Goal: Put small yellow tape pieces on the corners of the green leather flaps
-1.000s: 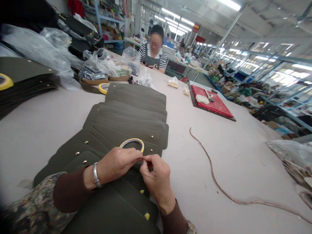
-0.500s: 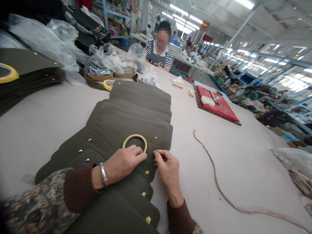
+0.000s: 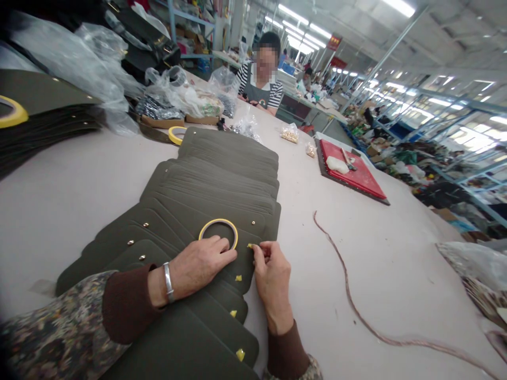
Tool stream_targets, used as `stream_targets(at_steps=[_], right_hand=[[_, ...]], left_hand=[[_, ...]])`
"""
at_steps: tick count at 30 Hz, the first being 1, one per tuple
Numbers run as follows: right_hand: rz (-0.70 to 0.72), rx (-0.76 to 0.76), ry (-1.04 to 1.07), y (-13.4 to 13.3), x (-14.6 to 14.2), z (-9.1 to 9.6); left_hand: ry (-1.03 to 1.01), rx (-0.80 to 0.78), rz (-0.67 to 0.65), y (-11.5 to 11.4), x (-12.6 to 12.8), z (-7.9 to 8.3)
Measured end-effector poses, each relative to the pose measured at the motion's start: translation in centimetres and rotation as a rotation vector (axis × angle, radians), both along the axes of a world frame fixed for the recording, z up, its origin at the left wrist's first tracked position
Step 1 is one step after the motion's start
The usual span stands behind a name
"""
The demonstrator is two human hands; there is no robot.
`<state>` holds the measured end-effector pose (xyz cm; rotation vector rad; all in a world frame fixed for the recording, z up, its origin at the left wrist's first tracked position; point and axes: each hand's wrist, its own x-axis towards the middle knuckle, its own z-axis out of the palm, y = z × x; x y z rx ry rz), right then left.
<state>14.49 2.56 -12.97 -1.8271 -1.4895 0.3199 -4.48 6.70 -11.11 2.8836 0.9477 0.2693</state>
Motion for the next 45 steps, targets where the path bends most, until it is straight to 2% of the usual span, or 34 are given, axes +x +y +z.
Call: stream_targets(at_steps=[5,10,13,18,20,23,25,28,31,37,40,42,45], right_hand=[[0.138,0.093,-0.171,-0.7,-0.2,-0.4],[0.084,0.072,-0.275,0.7,-1.0,-0.4],[0.092,0.048,-0.271,1.1,-1.0,0.0],[0.293,-0.106,-0.195,-0.4,-0.3,0.9],[0.322,-0.122,-0.115,-1.0,-0.1,1.1],[0.279,0.014,0.053,-1.5,-0.4,1.5],[0.304,0.110,0.124,-1.5,-0.9,1.9],[0.411,0.193,0.111,-1.2,-1.8,2.4],[0.451,0.240,0.042,-1.0,-2.4,2.6],[0.395,0.353,-0.194,-1.0,-2.5,1.9],[0.352,0.406,-0.225,-1.2,-2.6,1.7],[0.299,0.380,-0.164,-1.4,-2.8,1.8],[0.203,0.191,0.114,-1.5,-3.3,2.1]], left_hand=[[-0.007,0.025,-0.005,-0.1,0.0,0.1],[-0.031,0.018,-0.007,-0.1,-0.1,0.0],[-0.055,0.018,-0.021,0.1,-0.3,0.2],[-0.203,-0.009,-0.036,0.8,-1.1,0.6],[-0.305,-0.011,-0.052,1.0,-1.5,0.3],[-0.453,0.017,-0.087,1.2,-1.8,-0.1],[-0.486,0.030,-0.107,1.1,-1.9,-0.1],[-0.461,0.025,-0.108,0.8,-1.7,0.0],[-0.445,0.015,-0.099,0.5,-1.5,0.1],[-0.412,-0.059,-0.103,0.5,-1.2,0.3],[-0.351,-0.069,-0.070,0.5,-1.1,0.6],[-0.325,-0.043,-0.049,0.5,-1.0,0.8],[-0.349,0.021,-0.027,0.3,-0.7,0.7]])
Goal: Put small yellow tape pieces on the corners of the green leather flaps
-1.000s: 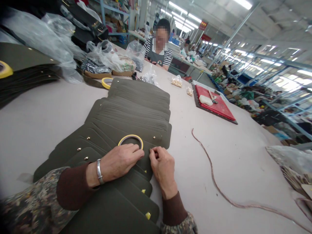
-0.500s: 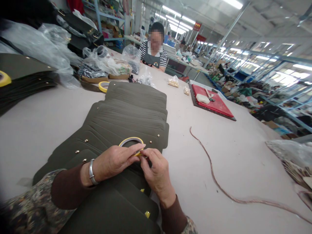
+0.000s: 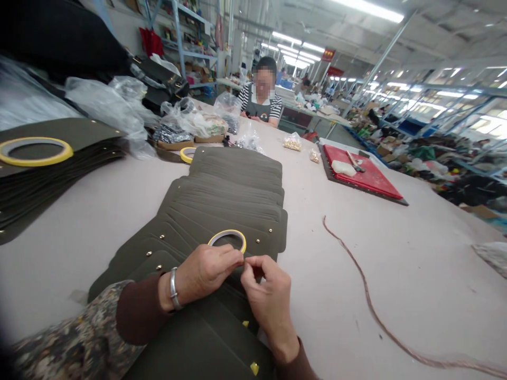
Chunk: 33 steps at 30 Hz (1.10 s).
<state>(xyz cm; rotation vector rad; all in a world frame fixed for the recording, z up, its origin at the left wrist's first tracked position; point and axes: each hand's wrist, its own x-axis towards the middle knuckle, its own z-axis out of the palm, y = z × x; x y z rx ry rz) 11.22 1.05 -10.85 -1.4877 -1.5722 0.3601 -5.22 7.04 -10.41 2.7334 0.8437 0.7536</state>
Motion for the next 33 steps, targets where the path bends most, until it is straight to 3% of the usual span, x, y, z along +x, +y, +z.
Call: stream_targets(at_steps=[3,8,15,19,23,28,30,33], right_hand=[[-0.026,-0.202,0.302,0.4,-0.2,0.2],[-0.196,-0.293,0.499,1.9,1.9,-0.6],[-0.087,-0.286,0.309,2.8,3.9,-2.1],[-0.080,-0.312,0.263,3.1,3.6,-2.3],[-0.104,-0.333,0.396,2.9,3.7,-1.6],[-0.013,-0.613,0.508,1.7,3.7,-1.0],[0.023,-0.708,0.421,1.1,3.5,-1.0],[0.043,-0.693,0.202,0.6,3.1,-0.9]], left_hand=[[-0.058,0.044,0.014,-0.3,0.2,-0.2],[-0.066,0.079,-0.018,-0.1,0.2,0.1],[0.273,0.132,0.101,2.2,0.5,-0.3],[0.275,0.033,0.107,2.2,0.7,0.0],[0.283,-0.047,0.015,1.8,0.5,0.3],[0.284,-0.046,-0.016,1.8,0.2,0.0],[0.286,-0.045,-0.023,1.9,0.1,-0.1],[0.294,-0.053,-0.047,1.9,0.1,-0.2]])
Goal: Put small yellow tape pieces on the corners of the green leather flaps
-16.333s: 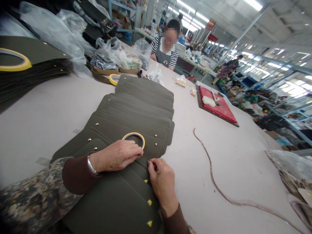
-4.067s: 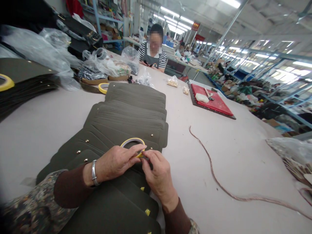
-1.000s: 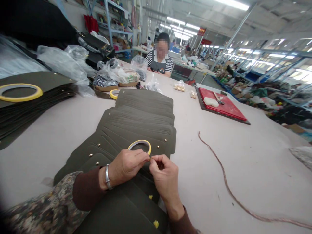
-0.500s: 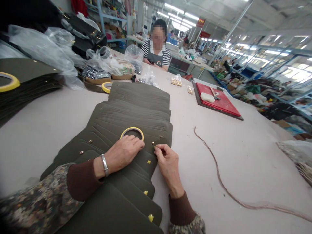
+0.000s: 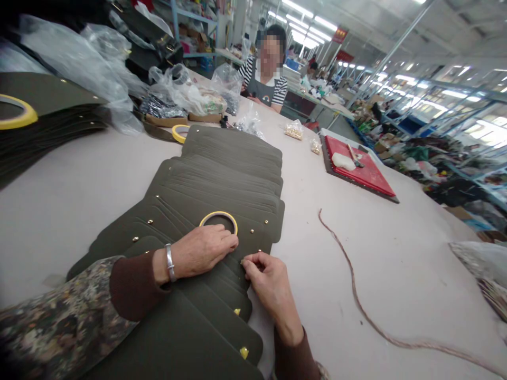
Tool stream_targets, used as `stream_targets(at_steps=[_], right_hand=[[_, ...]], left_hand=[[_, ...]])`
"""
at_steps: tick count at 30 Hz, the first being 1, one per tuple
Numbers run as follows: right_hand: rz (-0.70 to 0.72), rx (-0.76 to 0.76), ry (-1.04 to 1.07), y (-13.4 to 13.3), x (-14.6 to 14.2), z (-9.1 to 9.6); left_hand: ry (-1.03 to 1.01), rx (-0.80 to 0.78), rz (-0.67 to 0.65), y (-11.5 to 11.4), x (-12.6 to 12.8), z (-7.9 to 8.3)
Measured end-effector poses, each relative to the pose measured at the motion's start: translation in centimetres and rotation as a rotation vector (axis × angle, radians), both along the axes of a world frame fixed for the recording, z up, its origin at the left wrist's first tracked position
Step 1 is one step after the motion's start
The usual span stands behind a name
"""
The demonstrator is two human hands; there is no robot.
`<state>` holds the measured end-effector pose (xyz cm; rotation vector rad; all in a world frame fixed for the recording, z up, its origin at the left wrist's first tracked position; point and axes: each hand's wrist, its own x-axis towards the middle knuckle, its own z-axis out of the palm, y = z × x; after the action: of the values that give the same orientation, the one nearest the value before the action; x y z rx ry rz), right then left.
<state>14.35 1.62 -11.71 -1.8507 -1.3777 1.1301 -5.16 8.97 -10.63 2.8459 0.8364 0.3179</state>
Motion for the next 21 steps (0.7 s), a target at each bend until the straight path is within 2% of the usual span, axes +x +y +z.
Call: stream_targets(at_steps=[4,14,18,21], right_hand=[[0.062,0.082,-0.170,-0.1,-0.6,0.3],[0.142,0.235,-0.450,-0.3,-1.3,0.0],[0.005,0.228,-0.381,-1.0,-0.5,-0.2],[0.063,0.277,-0.305,-1.8,-0.2,-0.4]], left_hand=[[-0.016,-0.042,-0.043,0.0,-0.1,-0.1],[-0.016,-0.062,-0.024,-0.2,-0.3,-0.2],[-0.024,-0.067,-0.027,-0.2,-0.3,-0.1],[-0.036,-0.075,-0.027,-0.1,-0.3,0.1]])
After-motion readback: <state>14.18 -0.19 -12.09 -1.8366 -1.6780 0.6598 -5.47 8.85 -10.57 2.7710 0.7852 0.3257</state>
